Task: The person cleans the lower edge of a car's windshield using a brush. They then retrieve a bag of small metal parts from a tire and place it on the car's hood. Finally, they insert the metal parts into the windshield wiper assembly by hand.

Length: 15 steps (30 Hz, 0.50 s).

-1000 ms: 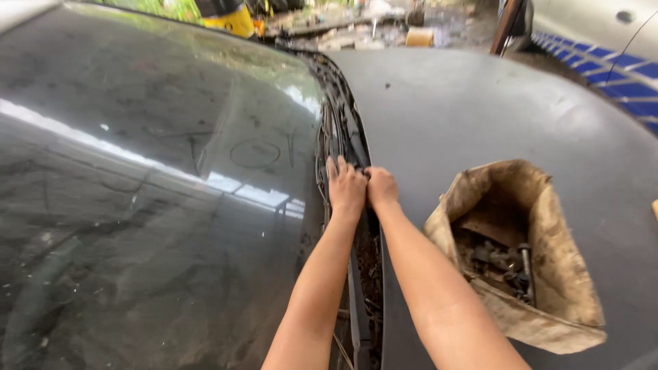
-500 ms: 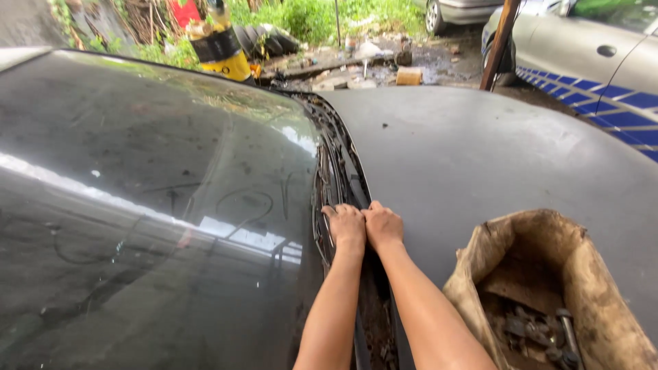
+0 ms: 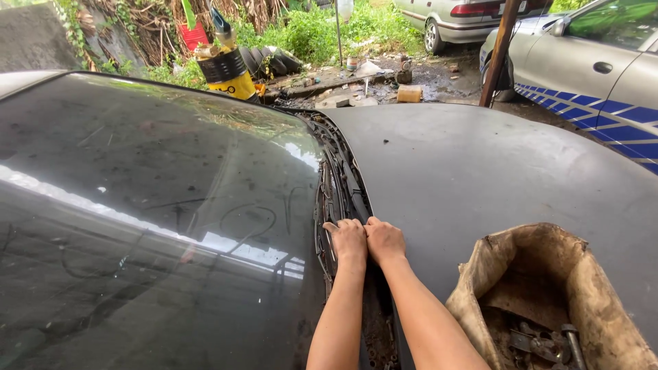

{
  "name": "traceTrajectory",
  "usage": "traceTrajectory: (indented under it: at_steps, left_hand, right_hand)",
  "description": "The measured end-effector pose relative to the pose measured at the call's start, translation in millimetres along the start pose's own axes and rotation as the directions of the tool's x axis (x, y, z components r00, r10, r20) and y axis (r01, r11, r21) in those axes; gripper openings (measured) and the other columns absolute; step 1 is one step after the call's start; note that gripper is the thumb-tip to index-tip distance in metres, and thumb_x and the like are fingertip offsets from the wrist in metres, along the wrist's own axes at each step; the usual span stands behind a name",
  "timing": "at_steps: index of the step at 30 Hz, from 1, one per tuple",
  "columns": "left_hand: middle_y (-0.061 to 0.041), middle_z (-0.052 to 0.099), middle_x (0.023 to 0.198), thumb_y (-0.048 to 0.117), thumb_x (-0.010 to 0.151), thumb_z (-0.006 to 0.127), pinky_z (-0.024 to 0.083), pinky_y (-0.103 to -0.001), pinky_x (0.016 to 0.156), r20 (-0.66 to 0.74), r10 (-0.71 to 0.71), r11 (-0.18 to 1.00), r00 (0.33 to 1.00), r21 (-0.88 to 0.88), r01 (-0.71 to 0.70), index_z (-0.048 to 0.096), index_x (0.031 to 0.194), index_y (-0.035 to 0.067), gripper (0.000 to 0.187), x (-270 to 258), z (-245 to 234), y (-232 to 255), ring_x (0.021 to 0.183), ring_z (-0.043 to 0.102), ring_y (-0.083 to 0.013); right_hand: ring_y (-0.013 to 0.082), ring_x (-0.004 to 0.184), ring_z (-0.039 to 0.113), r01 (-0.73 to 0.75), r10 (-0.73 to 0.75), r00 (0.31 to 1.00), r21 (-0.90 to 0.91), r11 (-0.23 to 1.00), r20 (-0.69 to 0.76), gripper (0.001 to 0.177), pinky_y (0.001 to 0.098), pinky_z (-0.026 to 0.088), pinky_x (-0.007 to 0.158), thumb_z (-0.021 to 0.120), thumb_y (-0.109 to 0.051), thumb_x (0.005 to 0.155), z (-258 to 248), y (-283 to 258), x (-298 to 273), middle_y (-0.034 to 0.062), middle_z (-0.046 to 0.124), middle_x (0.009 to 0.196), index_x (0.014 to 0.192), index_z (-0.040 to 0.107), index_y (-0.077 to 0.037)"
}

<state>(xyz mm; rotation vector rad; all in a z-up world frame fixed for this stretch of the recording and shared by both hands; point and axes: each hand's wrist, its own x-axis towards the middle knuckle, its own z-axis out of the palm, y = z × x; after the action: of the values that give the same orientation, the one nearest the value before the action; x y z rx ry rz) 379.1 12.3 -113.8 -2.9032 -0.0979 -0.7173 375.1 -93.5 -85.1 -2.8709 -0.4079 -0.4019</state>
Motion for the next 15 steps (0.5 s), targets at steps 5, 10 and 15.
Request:
traceTrajectory:
  at_steps: [5, 10, 15]
  left_hand:
    - [-0.025, 0.070, 0.091, 0.005, 0.088, 0.048, 0.033, -0.087, 0.088, -0.215, -0.004, 0.999, 0.977, 0.040, 0.013, 0.069, 0.091, 0.001, 0.022, -4.7, -3.9, 1.2, 0.082, 0.063, -0.0377]
    - [-0.027, 0.071, 0.106, 0.010, 0.092, 0.048, 0.031, -0.086, 0.096, -0.248, -0.012, 0.998, 0.969, 0.060, 0.028, 0.073, 0.099, 0.002, 0.027, -12.7, -40.3, -2.2, 0.103, 0.066, -0.0406]
    - [-0.020, 0.069, 0.098, 0.024, 0.088, 0.054, 0.045, -0.061, 0.098, -0.330, -0.024, 1.000, 0.944, -0.018, 0.019, 0.067, 0.095, 0.005, 0.024, -12.5, -62.8, -8.5, 0.098, 0.066, -0.0349]
  right_hand:
    - [0.0255, 0.092, 0.072, 0.076, -0.075, 0.997, 0.036, 0.996, -0.033, 0.032, 0.0422, 0.063, 0.076, 0.038, -0.013, 0.096, -13.3, -0.8, -9.3, -0.0067, 0.064, 0.099, 0.091, 0.068, -0.022]
    - [0.0282, 0.101, 0.072, 0.075, -0.067, 0.997, 0.235, 0.969, -0.041, 0.027, 0.0477, 0.061, 0.086, 0.039, -0.021, 0.101, -51.2, -14.5, -24.1, -0.0012, 0.070, 0.106, 0.101, 0.066, -0.020]
    - [0.0414, 0.100, 0.072, 0.020, 0.025, 0.993, 0.368, 0.930, -0.117, 0.025, 0.0555, 0.061, 0.089, 0.052, -0.039, 0.103, -53.6, -7.8, -26.4, -0.0008, 0.058, 0.128, 0.127, 0.057, -0.033]
